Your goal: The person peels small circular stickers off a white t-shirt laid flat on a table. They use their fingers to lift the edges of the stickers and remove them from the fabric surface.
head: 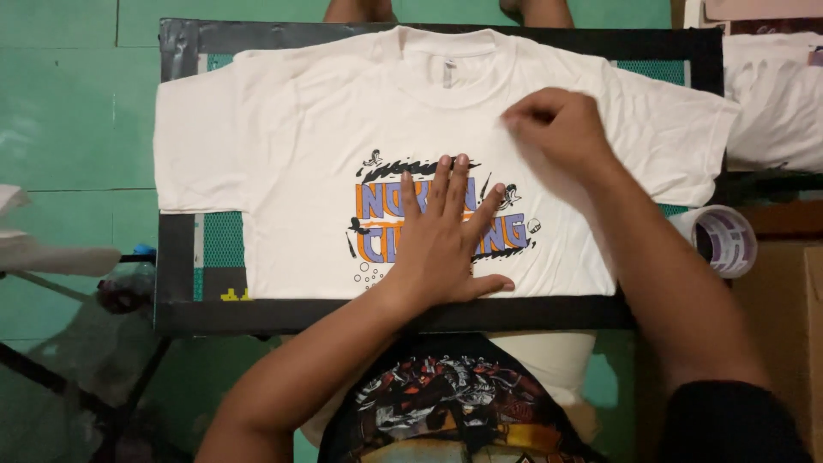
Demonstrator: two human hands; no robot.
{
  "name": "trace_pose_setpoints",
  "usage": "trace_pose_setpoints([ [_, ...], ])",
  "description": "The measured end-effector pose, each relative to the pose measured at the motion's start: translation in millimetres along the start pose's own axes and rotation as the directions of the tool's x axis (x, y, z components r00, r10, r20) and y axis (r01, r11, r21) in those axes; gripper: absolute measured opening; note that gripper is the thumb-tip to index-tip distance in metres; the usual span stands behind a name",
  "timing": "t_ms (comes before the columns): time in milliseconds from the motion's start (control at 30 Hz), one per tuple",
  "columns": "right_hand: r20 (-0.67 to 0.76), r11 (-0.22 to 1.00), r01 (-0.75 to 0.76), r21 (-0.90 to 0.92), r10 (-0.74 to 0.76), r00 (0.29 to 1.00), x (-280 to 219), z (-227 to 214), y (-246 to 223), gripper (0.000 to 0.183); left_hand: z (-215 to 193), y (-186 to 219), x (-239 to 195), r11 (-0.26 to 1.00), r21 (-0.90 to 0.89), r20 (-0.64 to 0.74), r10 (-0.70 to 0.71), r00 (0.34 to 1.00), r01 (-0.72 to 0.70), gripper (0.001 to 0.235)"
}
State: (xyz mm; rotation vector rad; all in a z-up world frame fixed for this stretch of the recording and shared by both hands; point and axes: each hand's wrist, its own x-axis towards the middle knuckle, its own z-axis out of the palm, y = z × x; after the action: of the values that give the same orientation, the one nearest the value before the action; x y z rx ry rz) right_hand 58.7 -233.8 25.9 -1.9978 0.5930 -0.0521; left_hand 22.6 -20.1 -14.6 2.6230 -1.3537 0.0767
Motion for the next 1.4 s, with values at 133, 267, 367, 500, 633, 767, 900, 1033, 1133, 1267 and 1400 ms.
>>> trace_pose_setpoints([
  [133,-0.064,0.964,-0.018,0.264,0.037,0.997,26.4,-10.3,11.1,0.009,0.6,-0.3,-0.6,1.000,0.003,-0.007,-0.011,1.000,0.011,0.128],
  [267,-0.062,0.769,0.589,-0.251,-0.620,0.782,36.2,0.8,27.1,0.017,1.1,0.6,-0.3,1.000,0.004,-0.013,-0.010,1.000,0.010,0.125],
  [367,0.097,0.427,0.806,-0.411,-0.858,0.504,35.8,15.1,29.6,0.018,0.8,1.3,0.1,1.000,0.021,-0.009,-0.010,1.000,0.010,0.125],
  [500,0.263,0.195,0.783,-0.590,-0.871,0.415,39.8,27.8,40.8,0.009,-19.4,1.5,3.7,0.984,-0.169,0.158,-0.031,0.987,0.058,0.119],
  [633,0.295,0.289,0.784,-0.550,-0.810,0.506,40.4,30.5,30.4,0.010,-13.3,1.8,0.6,0.987,-0.152,0.175,-0.030,0.984,0.057,0.119],
  [767,-0.207,0.934,0.253,0.254,-0.203,0.957,37.2,35.7,-0.1,0.013,-0.9,0.3,1.2,1.000,-0.010,-0.015,-0.016,1.000,0.016,0.124],
  [900,-0.048,0.614,0.754,-0.235,-0.782,0.622,60.7,31.4,30.2,0.023,-1.1,0.9,0.0,1.000,0.000,0.001,-0.018,1.000,0.018,0.123],
  [1033,0.228,0.151,0.867,-0.475,-0.930,0.287,68.5,40.1,25.3,0.009,0.3,0.0,0.8,1.000,-0.016,0.010,-0.022,1.000,0.022,0.122],
  [1133,0.275,0.163,0.886,-0.433,-0.913,0.302,72.2,42.6,25.3,0.017,-0.8,-2.6,-2.0,0.999,-0.046,0.007,-0.025,1.000,0.025,0.120],
  [1267,0.208,0.582,0.763,-0.281,-0.739,0.641,73.8,37.9,21.5,0.012,-13.4,-15.5,-12.4,0.985,-0.170,-0.002,-0.028,1.000,0.027,0.115],
  [1400,0.099,0.940,0.230,0.253,-0.262,0.960,67.2,45.9,11.2,0.010,-41.3,-54.3,-35.9,0.969,-0.136,-0.060,-0.216,0.975,0.206,0.093],
])
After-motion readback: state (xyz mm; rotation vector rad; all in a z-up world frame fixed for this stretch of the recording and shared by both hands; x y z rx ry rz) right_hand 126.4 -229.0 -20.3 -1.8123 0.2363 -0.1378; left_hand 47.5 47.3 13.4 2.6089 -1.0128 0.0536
